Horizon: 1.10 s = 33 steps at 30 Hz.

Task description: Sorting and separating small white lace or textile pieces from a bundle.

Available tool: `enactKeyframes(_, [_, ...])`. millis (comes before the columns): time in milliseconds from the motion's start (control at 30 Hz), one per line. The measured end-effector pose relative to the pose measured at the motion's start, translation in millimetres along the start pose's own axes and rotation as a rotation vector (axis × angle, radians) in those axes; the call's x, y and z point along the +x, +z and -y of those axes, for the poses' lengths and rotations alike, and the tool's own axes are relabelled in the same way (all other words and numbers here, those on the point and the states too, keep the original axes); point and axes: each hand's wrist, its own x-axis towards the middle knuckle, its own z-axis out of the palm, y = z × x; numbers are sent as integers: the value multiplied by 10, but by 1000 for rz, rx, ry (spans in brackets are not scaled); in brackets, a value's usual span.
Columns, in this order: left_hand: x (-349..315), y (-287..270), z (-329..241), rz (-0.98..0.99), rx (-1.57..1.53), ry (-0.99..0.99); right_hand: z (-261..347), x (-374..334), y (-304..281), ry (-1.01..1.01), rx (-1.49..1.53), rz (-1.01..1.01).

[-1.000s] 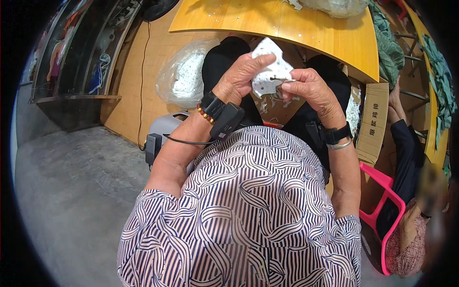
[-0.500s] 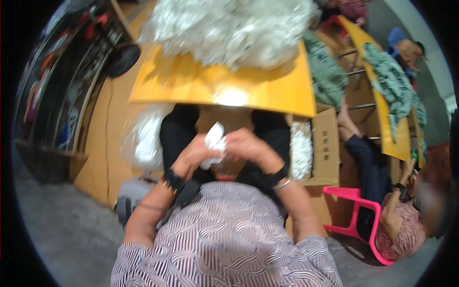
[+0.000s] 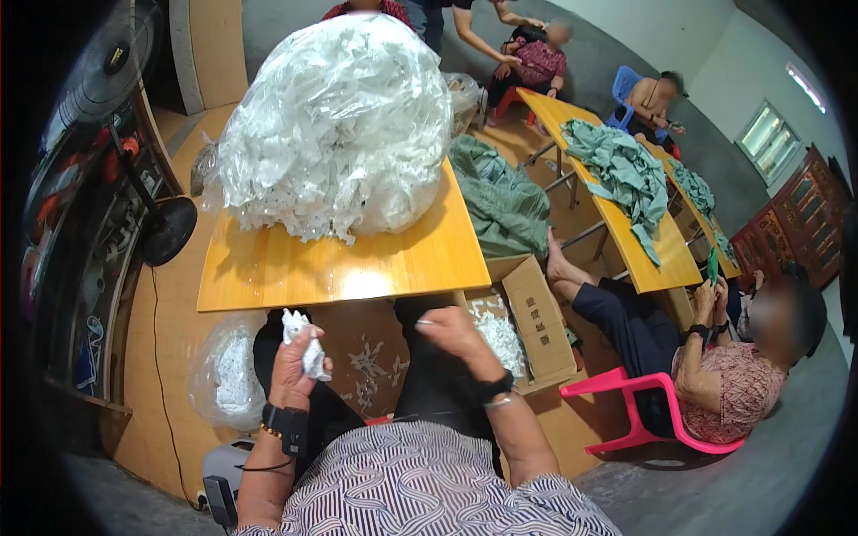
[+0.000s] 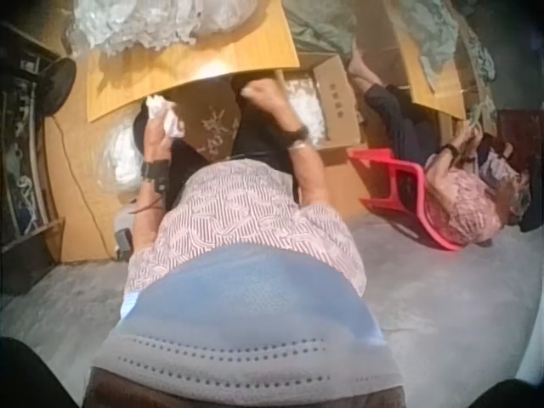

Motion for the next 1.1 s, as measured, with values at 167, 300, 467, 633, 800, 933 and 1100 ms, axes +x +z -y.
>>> enactKeyframes(167, [166, -551, -324, -179, -111, 188, -836, -587, -795, 499, -727, -346])
enactKeyframes(300, [-382, -904, -668, -218, 319, 289, -845, -566, -818, 558, -963, -427])
enactKeyframes(467, [-360, -1937, -673, -425, 1223, 559, -530, -300, -966, 139, -715, -451])
enactKeyframes(633, [-233, -2137, -629, -752, 457, 238, -973, -65, -885, 135, -123, -345])
enactKeyframes(800, [-291, -2217, -617, -799, -46, 189, -236, -62, -759, 68, -460, -404])
enactKeyframes(933, [-1042, -4057, 70, -795, -101, 75, -232, 76, -670, -72, -394, -375])
enactKeyframes(1100, [-474, -2960, -159, -979, -206, -37, 701, 512, -251, -196, -404, -236])
